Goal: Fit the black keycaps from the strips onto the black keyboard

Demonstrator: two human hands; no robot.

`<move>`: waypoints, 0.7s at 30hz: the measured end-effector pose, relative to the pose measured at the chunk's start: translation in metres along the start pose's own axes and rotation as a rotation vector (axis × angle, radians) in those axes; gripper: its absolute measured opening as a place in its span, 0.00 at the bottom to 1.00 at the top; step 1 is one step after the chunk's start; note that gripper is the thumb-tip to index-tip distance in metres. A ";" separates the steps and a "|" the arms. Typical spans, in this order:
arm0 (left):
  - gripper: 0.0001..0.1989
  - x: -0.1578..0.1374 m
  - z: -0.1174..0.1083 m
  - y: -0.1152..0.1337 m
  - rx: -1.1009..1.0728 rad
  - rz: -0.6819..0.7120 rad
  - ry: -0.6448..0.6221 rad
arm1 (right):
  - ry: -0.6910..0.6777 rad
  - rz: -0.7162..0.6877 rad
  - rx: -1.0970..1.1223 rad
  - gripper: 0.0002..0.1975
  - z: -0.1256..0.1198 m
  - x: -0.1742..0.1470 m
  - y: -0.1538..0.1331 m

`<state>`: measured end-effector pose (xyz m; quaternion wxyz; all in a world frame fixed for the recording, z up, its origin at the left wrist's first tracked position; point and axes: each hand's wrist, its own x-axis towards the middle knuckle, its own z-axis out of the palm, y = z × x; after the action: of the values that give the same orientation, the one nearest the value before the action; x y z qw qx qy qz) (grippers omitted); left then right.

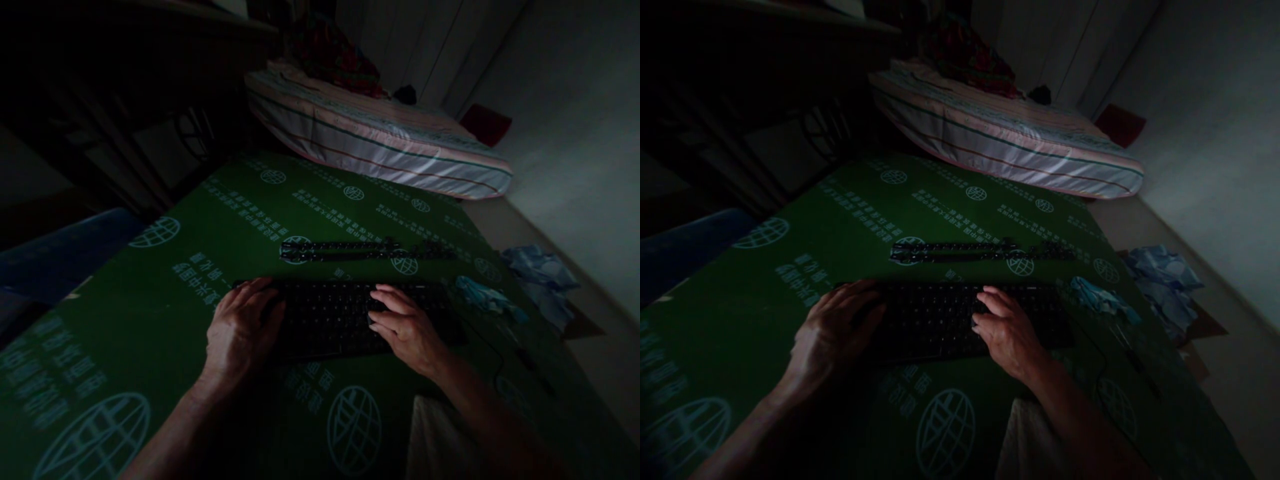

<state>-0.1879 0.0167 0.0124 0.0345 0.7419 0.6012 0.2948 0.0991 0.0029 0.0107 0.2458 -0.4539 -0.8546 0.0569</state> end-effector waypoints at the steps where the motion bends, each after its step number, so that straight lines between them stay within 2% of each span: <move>1: 0.17 0.000 0.000 0.000 0.002 0.000 -0.002 | 0.008 0.002 0.000 0.06 0.000 0.000 0.000; 11: 0.18 0.000 0.001 0.000 0.020 0.020 0.006 | -0.091 -0.057 -0.173 0.09 -0.005 0.011 -0.018; 21: 0.18 0.000 0.001 0.000 0.030 0.034 0.021 | 0.134 -0.047 -0.211 0.10 0.014 -0.011 -0.016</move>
<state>-0.1873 0.0175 0.0113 0.0121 0.7494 0.5931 0.2942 0.0854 -0.0140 -0.0007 0.2547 -0.4599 -0.8478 -0.0695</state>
